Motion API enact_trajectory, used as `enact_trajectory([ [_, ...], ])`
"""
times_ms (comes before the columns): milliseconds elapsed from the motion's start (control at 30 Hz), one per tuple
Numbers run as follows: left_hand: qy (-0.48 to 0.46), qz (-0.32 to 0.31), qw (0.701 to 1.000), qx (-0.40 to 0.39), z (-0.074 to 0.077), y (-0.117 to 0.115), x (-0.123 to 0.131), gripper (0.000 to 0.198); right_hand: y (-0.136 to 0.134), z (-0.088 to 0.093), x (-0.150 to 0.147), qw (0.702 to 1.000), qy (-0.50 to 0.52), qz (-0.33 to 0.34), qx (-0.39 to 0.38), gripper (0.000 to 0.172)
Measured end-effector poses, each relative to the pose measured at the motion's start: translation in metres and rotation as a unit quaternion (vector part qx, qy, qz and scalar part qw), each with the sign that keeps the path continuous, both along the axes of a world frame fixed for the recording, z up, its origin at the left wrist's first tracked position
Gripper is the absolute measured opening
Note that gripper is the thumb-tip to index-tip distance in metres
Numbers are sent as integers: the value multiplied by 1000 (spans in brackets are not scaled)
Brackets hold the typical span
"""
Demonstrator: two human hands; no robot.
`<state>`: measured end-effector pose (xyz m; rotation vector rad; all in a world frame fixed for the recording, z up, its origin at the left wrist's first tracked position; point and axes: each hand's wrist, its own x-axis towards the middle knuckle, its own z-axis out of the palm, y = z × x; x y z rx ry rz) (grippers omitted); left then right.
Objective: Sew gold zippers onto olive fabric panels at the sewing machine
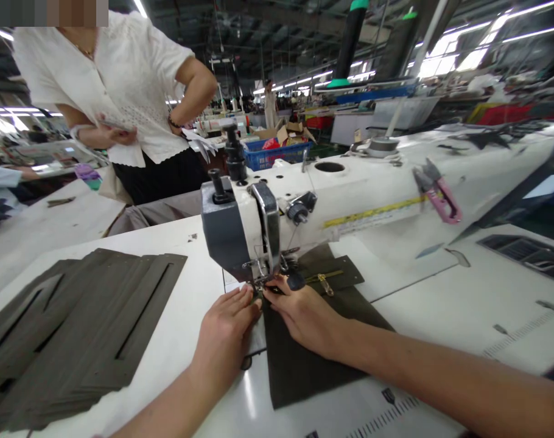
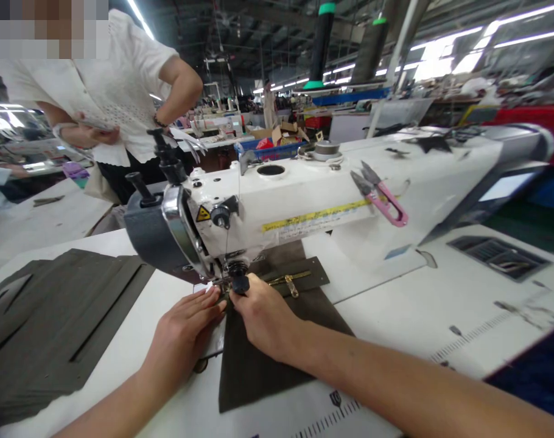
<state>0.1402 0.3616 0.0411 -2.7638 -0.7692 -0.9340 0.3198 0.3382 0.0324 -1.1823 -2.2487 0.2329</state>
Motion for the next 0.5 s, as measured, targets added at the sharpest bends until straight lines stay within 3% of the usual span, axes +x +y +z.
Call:
enact_trajectory([
  [500, 32, 34, 999, -5, -5, 3, 3, 26, 5, 0, 1, 1000, 21, 3, -18, 24],
])
